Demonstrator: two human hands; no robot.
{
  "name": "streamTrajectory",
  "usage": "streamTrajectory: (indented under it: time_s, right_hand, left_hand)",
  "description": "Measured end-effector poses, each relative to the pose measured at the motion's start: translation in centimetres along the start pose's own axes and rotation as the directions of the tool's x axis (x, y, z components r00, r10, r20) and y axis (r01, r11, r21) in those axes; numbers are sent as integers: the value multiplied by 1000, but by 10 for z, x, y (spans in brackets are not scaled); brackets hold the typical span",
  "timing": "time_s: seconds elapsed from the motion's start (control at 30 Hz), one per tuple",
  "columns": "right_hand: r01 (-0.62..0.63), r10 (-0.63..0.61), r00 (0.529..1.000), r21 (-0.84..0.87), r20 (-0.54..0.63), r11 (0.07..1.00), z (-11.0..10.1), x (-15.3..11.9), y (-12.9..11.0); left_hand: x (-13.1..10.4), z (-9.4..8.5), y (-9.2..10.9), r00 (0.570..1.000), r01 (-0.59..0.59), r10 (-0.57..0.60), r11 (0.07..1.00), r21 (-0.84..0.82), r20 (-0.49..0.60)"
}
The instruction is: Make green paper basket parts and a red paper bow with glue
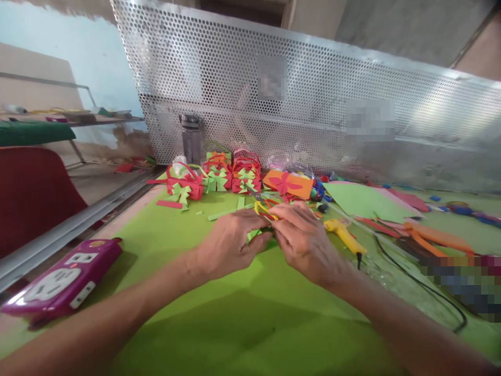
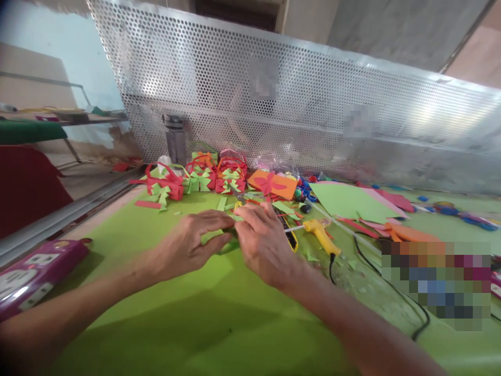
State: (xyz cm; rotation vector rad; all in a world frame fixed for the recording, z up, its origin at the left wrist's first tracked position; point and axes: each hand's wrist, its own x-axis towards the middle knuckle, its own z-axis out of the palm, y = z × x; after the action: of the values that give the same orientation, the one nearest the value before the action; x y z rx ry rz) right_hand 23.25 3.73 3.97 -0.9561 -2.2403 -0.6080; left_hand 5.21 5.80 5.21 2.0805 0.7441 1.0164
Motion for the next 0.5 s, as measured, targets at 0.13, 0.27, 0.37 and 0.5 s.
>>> streamTrajectory:
  time_s: [0.13,0.27,0.37,0.5]
  right_hand:
    - [-48,50,999,93,-11,994,-2,3,2]
    - [-71,75,997,148,-20,986,-4,4,5]
    - [-80,82,997,182,-3,980,-6,4,5]
    - [-115,106,993,236,53,965,-8,3,4]
  left_hand:
    - [3,-6,-5,998,31,-29,998,-48,53]
    - [9,-12,-13,991,108,-90,970,-216,95]
    - [11,-16,-14,983,100,-60,967,-234,175]
    - [10,-17,-12,979,99,-62,976,-192,192]
